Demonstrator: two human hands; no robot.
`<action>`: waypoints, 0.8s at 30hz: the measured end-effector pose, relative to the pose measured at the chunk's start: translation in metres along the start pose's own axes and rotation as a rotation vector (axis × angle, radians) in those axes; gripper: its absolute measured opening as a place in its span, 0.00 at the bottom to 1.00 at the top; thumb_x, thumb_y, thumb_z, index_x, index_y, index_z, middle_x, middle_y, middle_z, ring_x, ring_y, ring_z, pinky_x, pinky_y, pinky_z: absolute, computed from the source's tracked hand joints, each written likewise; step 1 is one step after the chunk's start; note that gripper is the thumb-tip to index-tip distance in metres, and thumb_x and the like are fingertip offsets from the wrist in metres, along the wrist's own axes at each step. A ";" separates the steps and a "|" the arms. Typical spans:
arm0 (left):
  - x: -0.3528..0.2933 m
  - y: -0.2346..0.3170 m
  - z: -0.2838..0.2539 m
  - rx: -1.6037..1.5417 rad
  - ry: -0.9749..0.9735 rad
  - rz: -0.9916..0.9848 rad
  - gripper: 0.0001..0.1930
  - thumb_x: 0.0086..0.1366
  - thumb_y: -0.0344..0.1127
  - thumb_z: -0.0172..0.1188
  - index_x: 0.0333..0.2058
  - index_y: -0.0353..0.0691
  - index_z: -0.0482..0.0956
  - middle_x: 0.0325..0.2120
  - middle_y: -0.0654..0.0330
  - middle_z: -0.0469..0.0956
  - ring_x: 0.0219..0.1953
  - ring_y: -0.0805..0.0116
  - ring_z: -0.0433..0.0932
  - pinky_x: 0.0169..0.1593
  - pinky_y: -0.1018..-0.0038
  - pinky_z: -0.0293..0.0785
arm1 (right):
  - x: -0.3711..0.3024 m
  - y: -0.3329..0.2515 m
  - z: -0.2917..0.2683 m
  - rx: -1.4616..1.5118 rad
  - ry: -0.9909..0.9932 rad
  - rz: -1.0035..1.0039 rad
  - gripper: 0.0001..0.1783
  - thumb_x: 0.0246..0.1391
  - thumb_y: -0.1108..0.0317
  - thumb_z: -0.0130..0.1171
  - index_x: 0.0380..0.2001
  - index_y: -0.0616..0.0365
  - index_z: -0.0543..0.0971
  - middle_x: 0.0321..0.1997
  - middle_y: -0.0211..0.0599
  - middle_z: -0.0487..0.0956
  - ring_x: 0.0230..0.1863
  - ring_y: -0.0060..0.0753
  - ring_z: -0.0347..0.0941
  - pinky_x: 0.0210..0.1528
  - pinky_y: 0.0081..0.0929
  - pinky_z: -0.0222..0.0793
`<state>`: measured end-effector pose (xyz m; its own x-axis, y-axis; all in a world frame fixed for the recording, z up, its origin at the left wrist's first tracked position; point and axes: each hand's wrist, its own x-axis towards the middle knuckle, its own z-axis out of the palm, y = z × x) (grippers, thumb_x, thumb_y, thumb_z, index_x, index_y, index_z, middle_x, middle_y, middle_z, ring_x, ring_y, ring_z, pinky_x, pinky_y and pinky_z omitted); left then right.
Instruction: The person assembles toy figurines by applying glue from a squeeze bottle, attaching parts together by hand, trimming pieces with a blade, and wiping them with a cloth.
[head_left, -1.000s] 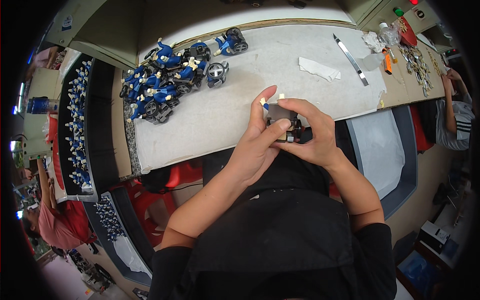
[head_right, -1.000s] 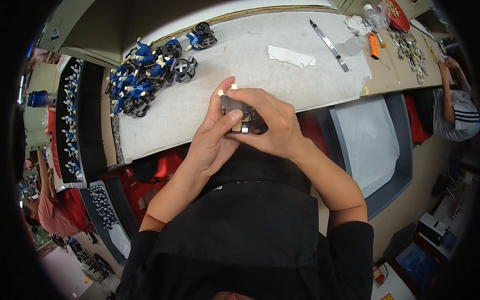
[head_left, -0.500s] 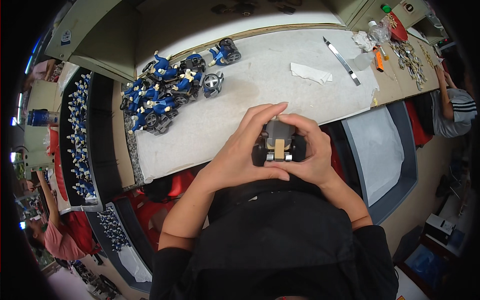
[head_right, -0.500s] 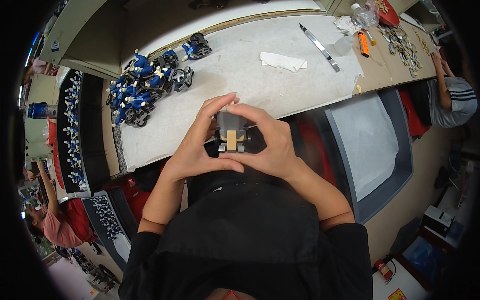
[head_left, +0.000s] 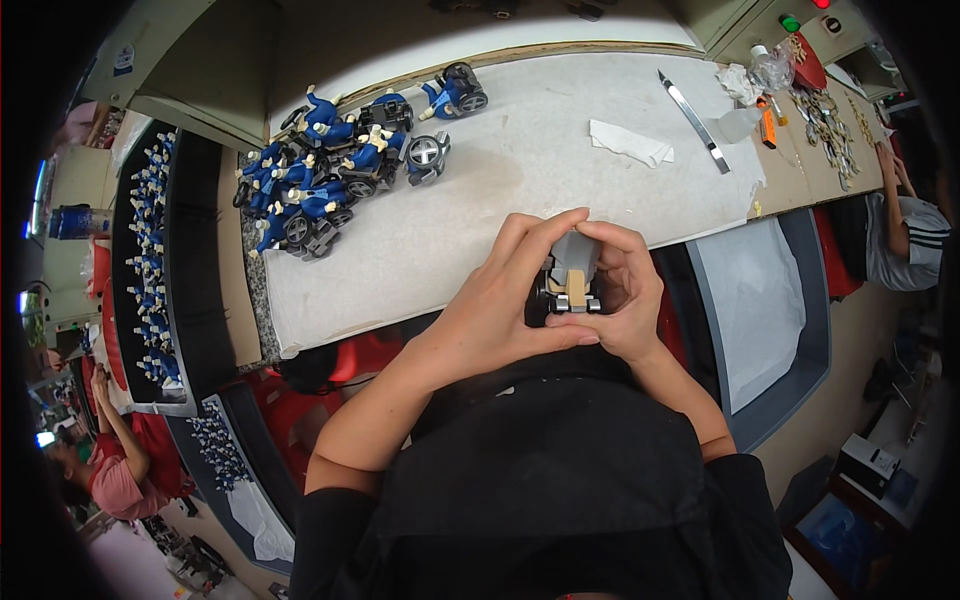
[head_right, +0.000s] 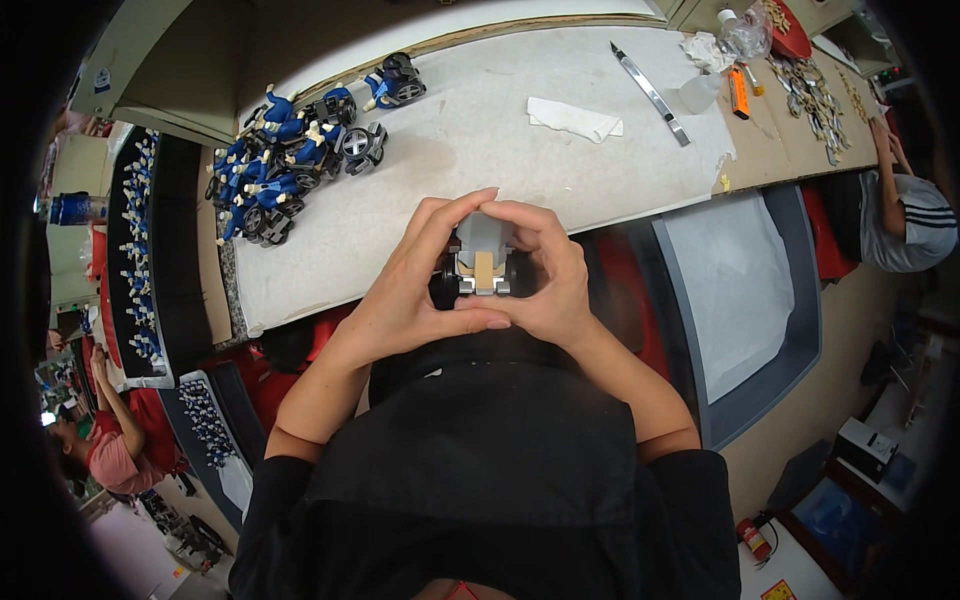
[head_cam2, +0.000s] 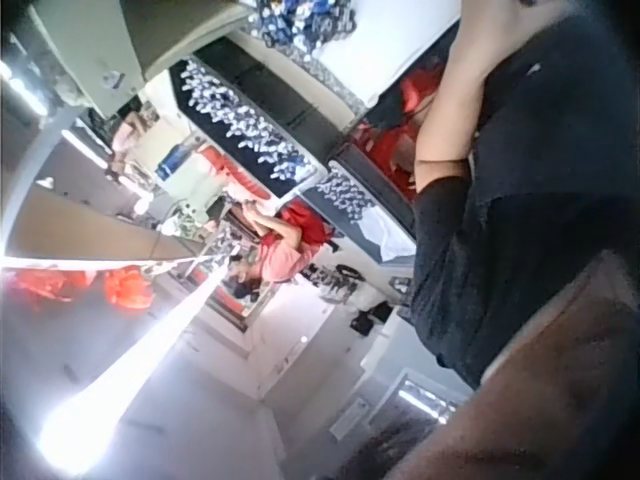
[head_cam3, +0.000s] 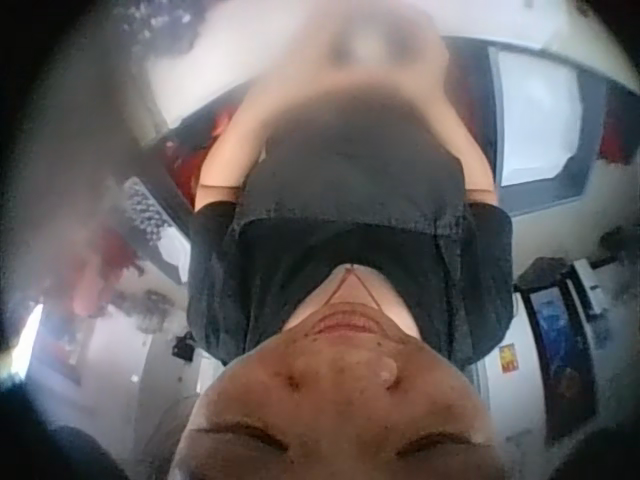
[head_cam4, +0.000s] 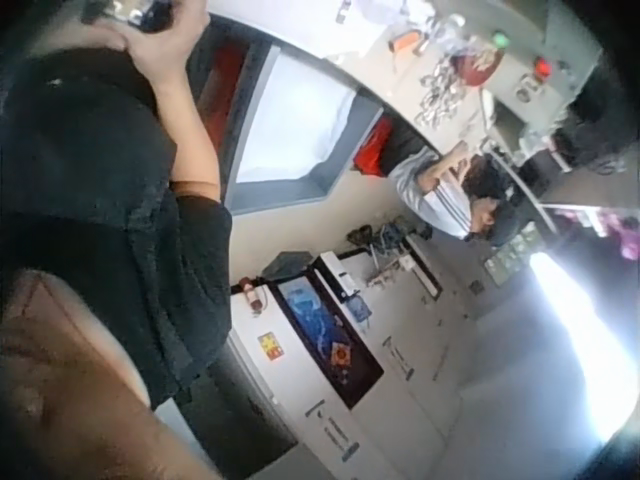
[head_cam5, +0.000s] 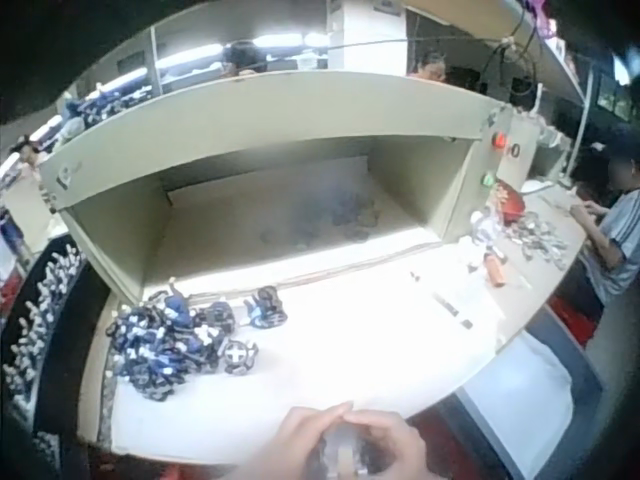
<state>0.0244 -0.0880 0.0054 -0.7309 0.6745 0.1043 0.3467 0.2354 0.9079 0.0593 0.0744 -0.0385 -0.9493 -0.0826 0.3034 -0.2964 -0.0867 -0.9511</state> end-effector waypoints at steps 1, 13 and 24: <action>0.003 0.000 0.000 -0.002 -0.005 0.023 0.48 0.41 0.37 0.71 0.59 0.45 0.50 0.47 0.54 0.58 0.48 0.59 0.65 0.47 0.68 0.67 | 0.002 -0.001 -0.001 -0.021 0.010 0.015 0.42 0.26 0.72 0.73 0.49 0.64 0.64 0.47 0.41 0.71 0.47 0.30 0.70 0.49 0.27 0.66; 0.000 -0.015 0.009 -0.831 0.220 -0.140 0.43 0.50 0.21 0.57 0.61 0.43 0.42 0.51 0.56 0.54 0.53 0.68 0.60 0.52 0.71 0.64 | 0.045 -0.027 0.000 -0.554 -0.144 -0.188 0.40 0.29 0.71 0.67 0.52 0.58 0.63 0.49 0.44 0.67 0.50 0.47 0.63 0.52 0.36 0.59; -0.006 -0.035 0.005 -0.548 0.391 0.042 0.37 0.50 0.21 0.58 0.57 0.41 0.49 0.55 0.57 0.54 0.51 0.69 0.61 0.53 0.73 0.60 | 0.075 0.012 -0.083 -1.179 0.036 -0.234 0.17 0.35 0.82 0.57 0.33 0.58 0.79 0.32 0.39 0.73 0.33 0.38 0.70 0.36 0.26 0.67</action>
<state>0.0197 -0.0968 -0.0288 -0.9181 0.3480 0.1898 0.1069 -0.2439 0.9639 -0.0240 0.1497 -0.0319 -0.8565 -0.1566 0.4919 -0.3576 0.8672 -0.3466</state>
